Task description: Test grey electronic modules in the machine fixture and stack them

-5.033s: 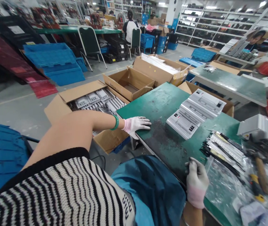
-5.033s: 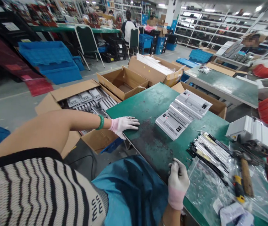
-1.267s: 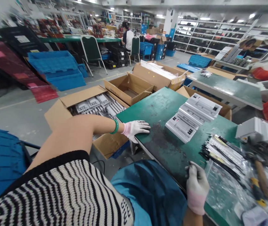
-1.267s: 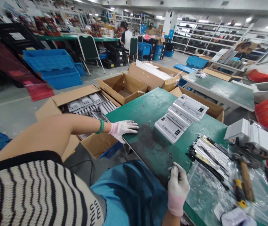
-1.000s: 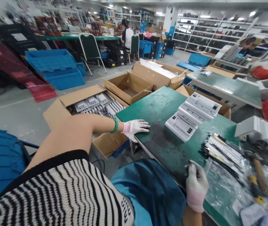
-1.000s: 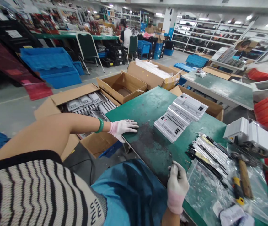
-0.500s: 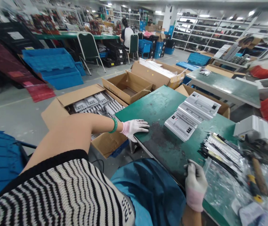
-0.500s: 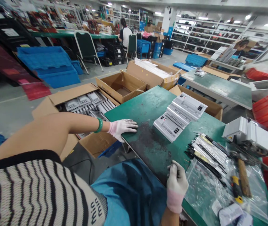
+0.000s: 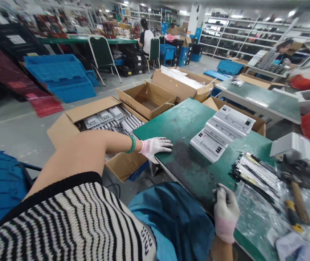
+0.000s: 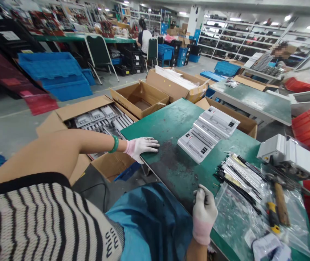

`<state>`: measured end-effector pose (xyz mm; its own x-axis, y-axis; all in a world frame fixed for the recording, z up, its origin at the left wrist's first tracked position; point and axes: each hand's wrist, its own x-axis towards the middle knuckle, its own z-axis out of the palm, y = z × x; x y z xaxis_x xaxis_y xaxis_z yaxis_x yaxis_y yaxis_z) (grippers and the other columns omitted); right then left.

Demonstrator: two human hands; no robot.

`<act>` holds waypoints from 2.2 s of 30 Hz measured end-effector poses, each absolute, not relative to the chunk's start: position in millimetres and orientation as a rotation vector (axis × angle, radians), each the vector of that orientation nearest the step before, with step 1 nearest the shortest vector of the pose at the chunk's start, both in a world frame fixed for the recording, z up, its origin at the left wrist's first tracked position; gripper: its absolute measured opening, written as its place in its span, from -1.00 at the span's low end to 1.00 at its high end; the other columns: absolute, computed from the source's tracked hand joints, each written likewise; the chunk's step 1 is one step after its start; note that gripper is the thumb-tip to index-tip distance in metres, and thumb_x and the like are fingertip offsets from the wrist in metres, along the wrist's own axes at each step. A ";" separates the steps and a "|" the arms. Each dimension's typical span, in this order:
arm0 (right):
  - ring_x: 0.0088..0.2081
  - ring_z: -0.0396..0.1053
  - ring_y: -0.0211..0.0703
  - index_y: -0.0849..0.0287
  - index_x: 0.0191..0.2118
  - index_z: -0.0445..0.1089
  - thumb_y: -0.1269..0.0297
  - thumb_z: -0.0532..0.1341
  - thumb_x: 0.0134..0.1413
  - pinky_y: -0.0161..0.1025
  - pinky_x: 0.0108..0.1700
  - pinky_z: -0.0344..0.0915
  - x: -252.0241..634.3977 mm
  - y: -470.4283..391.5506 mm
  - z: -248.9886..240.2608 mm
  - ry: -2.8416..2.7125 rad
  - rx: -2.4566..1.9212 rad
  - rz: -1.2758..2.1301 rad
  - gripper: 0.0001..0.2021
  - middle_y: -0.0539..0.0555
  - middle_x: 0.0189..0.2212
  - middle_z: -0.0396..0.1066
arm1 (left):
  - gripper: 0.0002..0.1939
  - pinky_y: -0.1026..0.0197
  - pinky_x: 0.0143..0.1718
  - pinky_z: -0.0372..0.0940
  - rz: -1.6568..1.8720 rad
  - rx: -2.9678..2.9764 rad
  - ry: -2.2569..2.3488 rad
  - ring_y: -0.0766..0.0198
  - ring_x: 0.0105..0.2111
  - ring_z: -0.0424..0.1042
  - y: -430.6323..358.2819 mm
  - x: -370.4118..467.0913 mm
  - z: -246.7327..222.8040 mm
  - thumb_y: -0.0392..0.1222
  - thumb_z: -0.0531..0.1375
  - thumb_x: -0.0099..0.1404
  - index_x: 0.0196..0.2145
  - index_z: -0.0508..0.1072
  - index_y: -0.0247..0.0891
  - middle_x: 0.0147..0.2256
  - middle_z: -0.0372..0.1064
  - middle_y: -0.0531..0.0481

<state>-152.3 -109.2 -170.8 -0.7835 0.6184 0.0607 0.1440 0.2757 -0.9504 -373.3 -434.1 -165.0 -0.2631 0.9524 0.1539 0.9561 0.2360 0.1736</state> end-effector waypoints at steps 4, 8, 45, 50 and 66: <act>-0.52 0.25 -0.25 0.25 -0.15 0.47 -0.17 0.19 0.10 -0.28 -0.40 0.20 -152.3 -109.7 -169.8 -2.132 -0.685 1.519 -0.49 0.02 -0.49 0.45 | -0.10 -0.26 0.27 0.06 -0.364 -1.908 -2.446 -0.24 0.26 0.17 -433.9 -373.7 -164.9 0.32 0.25 0.05 0.22 0.32 -0.30 0.22 0.25 -0.38; -0.53 0.25 -0.26 0.24 -0.15 0.47 -0.17 0.20 0.09 -0.29 -0.44 0.19 -152.5 -109.8 -168.9 -2.116 -0.701 1.528 -0.49 0.03 -0.49 0.44 | -0.08 -0.26 0.28 0.05 -0.399 -1.920 -2.426 -0.24 0.26 0.17 -434.6 -374.1 -164.2 0.38 0.23 0.06 0.21 0.33 -0.31 0.21 0.27 -0.40; -0.53 0.26 -0.27 0.25 -0.15 0.47 -0.13 0.19 0.11 -0.30 -0.44 0.20 -153.4 -107.8 -167.5 -2.113 -0.677 1.588 -0.52 0.02 -0.50 0.44 | -0.11 -0.26 0.34 -0.45 -0.110 -0.514 -3.084 -0.14 0.41 -0.27 -447.8 -443.0 -156.6 0.34 -0.12 0.32 0.39 -0.04 -0.34 0.41 -0.18 -0.27; -0.53 0.26 -0.26 0.25 -0.15 0.48 -0.16 0.19 0.10 -0.30 -0.45 0.20 -152.4 -108.7 -169.2 -2.124 -0.681 1.575 -0.50 0.04 -0.50 0.45 | -0.04 -0.19 0.36 -0.34 -0.062 -0.931 -3.076 -0.14 0.40 -0.21 -442.9 -406.3 -168.4 0.40 -0.18 0.29 0.38 -0.04 -0.40 0.40 -0.20 -0.34; -0.55 0.25 -0.26 0.23 -0.16 0.47 -0.25 0.19 0.04 -0.30 -0.48 0.20 -154.0 -108.2 -171.5 -2.179 -0.733 1.516 -0.43 0.05 -0.50 0.46 | -0.01 -0.02 0.35 -0.14 -0.157 -0.245 -3.183 -0.12 0.39 -0.13 -412.2 -513.8 -154.4 0.37 -0.25 0.30 0.38 -0.10 -0.53 0.40 -0.17 -0.35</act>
